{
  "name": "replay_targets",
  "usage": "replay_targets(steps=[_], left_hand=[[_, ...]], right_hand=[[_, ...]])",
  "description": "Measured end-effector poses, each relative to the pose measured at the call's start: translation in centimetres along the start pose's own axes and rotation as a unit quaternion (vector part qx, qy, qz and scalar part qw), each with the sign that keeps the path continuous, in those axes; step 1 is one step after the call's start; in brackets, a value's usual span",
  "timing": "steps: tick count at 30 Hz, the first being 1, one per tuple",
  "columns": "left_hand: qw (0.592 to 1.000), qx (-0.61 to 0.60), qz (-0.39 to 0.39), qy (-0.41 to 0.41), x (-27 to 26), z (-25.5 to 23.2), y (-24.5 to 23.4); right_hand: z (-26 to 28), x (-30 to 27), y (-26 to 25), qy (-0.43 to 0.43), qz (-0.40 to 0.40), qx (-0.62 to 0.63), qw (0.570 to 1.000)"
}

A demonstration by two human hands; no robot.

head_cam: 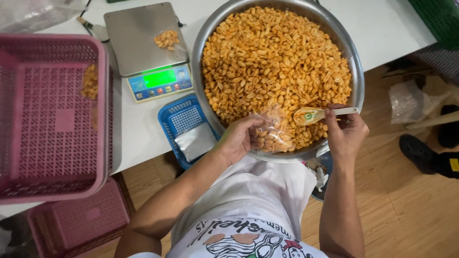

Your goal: Scooping nuts from a large bowl into small plastic bags and placing them into a collection basket.

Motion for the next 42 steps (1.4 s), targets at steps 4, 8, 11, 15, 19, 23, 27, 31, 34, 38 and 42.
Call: replay_targets(steps=[4, 8, 11, 15, 19, 23, 27, 31, 34, 38, 42], left_hand=[[1.000, 0.006, 0.000, 0.020, -0.6, -0.4, -0.3], [0.998, 0.053, 0.002, 0.037, -0.6, -0.5, -1.0], [0.996, 0.072, -0.015, 0.051, -0.5, -0.8, -1.6], [0.992, 0.078, -0.065, 0.076, -3.6, -2.3, -0.9], [0.988, 0.074, -0.091, 0.104, -4.3, -2.6, -2.6], [0.950, 0.197, -0.058, 0.236, -7.9, -5.5, -2.2], [0.877, 0.268, -0.092, 0.387, -14.9, -10.0, -1.0], [0.827, 0.282, -0.209, 0.439, -19.7, -15.1, -9.6], [0.742, 0.338, -0.340, 0.468, -25.1, -17.5, -11.2], [0.719, 0.333, -0.373, 0.483, -28.3, -18.5, -15.3], [0.687, 0.314, -0.403, 0.516, -29.4, -18.4, -19.7]], right_hand=[[-0.2, 0.2, 0.7, -0.004, 0.010, 0.013, 1.000], [3.1, 0.8, 0.8, -0.113, 0.004, -0.123, 0.986], [6.3, 1.8, 1.8, -0.175, 0.002, -0.236, 0.956], [3.3, 3.1, 3.4, -0.149, -0.025, -0.104, 0.983], [4.7, 4.2, 5.0, -0.152, -0.025, -0.126, 0.980], [2.9, 4.3, 5.6, -0.048, -0.021, -0.052, 0.997], [-0.8, 3.6, 5.6, 0.092, -0.059, 0.111, 0.988], [-1.9, 2.8, 5.2, 0.138, -0.067, 0.160, 0.975], [1.1, 3.7, 4.0, 0.017, -0.057, 0.099, 0.993], [4.8, 4.2, 3.3, -0.156, -0.006, -0.124, 0.980], [7.2, 4.6, 5.0, -0.208, 0.030, -0.097, 0.973]])
Point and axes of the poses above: each hand's wrist, its own x-axis towards the middle knuckle, its own y-axis out of the palm, z = x × y, the point moved 9 cm from there along x, towards the middle knuckle, and after that the axes turned 10 degrees about -y, right-handed, at the moved point
